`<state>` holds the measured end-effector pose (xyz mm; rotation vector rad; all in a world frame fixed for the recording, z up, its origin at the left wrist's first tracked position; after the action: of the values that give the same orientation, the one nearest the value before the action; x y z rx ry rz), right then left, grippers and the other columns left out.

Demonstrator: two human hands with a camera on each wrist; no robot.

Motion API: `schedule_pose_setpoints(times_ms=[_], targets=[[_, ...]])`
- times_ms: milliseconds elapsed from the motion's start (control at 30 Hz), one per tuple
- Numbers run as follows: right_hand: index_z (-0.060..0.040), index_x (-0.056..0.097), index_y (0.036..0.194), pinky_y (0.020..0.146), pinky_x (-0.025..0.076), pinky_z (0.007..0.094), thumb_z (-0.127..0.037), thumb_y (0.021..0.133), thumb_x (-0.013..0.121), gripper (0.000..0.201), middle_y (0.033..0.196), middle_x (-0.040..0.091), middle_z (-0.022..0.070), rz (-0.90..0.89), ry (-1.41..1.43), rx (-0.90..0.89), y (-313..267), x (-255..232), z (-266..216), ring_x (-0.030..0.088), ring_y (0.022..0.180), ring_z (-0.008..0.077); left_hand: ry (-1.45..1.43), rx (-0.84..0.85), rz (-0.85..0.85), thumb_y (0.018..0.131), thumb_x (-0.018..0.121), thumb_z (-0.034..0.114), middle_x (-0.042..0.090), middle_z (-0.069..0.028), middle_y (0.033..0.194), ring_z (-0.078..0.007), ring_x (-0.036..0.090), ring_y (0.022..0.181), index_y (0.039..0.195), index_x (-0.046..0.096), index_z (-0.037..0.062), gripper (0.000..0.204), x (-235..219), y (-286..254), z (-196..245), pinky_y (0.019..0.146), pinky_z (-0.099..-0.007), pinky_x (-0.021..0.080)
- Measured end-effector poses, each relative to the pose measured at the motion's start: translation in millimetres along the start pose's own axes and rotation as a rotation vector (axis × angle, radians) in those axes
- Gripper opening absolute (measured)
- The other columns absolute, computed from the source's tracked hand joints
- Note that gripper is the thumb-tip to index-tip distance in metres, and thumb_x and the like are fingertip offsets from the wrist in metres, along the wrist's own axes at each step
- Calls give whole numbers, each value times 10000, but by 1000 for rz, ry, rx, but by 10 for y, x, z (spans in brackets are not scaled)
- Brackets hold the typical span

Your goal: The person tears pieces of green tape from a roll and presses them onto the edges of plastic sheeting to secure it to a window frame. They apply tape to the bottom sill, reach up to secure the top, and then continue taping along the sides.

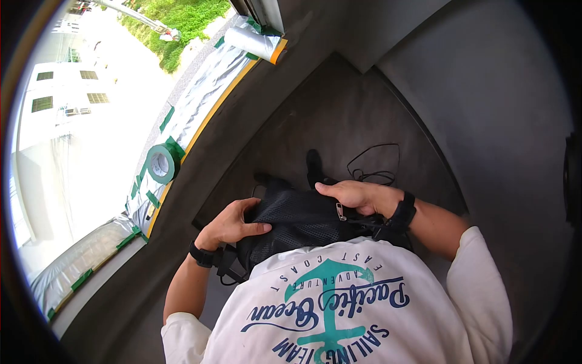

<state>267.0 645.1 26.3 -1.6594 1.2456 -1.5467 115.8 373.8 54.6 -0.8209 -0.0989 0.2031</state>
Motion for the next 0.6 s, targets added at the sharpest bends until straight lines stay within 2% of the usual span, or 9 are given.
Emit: schedule_pose_setpoints(times_ms=[100, 167, 300, 367, 433, 467, 500, 567, 600], targets=[[56, 609, 1229, 844, 570, 336, -494, 1026, 470, 603, 1134, 687, 136, -15, 202, -16, -248, -264, 90, 679, 992, 205, 26, 7, -101, 787, 794, 351, 692, -203, 1089, -280, 670, 1000, 1257, 567, -121, 704, 81, 310, 353, 930, -334, 503], [48, 603, 1238, 863, 575, 341, -467, 1029, 479, 570, 1136, 694, 133, 45, 252, -30, -332, -480, 294, 694, 965, 202, 131, 155, -151, 803, 769, 368, 698, -224, 1077, -291, 677, 990, 1229, 586, -118, 672, 199, 547, 460, 898, -331, 516], [93, 593, 1216, 900, 556, 343, -453, 1023, 503, 587, 1166, 686, 144, 210, 327, -45, -576, -663, 819, 682, 1020, 212, 159, 213, -320, 809, 747, 381, 700, -230, 1073, -308, 680, 1001, 1205, 604, -120, 654, 428, 876, 630, 893, -362, 529], [83, 608, 1212, 878, 564, 345, -466, 1016, 508, 591, 1138, 696, 152, 284, 339, -34, -641, -754, 1131, 693, 979, 221, 212, 241, -296, 796, 744, 372, 697, -239, 1078, -326, 678, 1009, 1203, 606, -125, 657, 559, 1022, 714, 896, -376, 530], [80, 602, 1230, 885, 559, 356, -478, 1013, 508, 607, 1146, 695, 153, 343, 380, -90, -742, -657, 1263, 690, 982, 222, 343, 221, -406, 780, 741, 383, 694, -248, 1088, -337, 677, 1013, 1184, 622, -125, 659, 636, 1073, 848, 901, -381, 530], [96, 580, 1252, 918, 537, 362, -482, 1006, 523, 631, 1180, 678, 159, 369, 383, -100, -723, -666, 1350, 666, 1039, 227, 344, 227, -376, 780, 741, 383, 694, -248, 1088, -337, 677, 1013, 1184, 622, -125, 659, 657, 1106, 881, 901, -381, 530], [113, 558, 1274, 952, 514, 368, -486, 999, 537, 659, 1214, 662, 164, 398, 390, -111, -695, -703, 1474, 642, 1096, 232, 354, 186, -444, 785, 736, 408, 690, -256, 1091, -350, 673, 1027, 1169, 632, -123, 664, 675, 1154, 898, 912, -390, 527], [144, 527, 1291, 956, 500, 359, -494, 1006, 522, 699, 1232, 650, 178, 375, 357, -131, -418, -995, 1756, 635, 1097, 239, 368, 154, -492, 789, 731, 433, 686, -265, 1093, -362, 668, 1040, 1155, 641, -122, 671, 706, 1257, 866, 922, -399, 524], [81, 557, 1302, 940, 501, 339, -505, 1018, 485, 655, 1232, 656, 156, 414, 203, -83, -360, -1064, 1750, 636, 1082, 201, 390, 135, -525, 797, 724, 465, 682, -271, 1101, -373, 660, 1061, 1135, 651, -122, 681, 712, 1330, 801, 933, -410, 519]])
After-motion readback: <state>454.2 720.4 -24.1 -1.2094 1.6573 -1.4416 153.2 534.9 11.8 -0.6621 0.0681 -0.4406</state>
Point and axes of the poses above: each hand's wrist, its own y-axis towards the middle knuckle, its own x-axis out of the palm, z = x × y, the point moved 1 cm from there along y, towards the middle knuckle
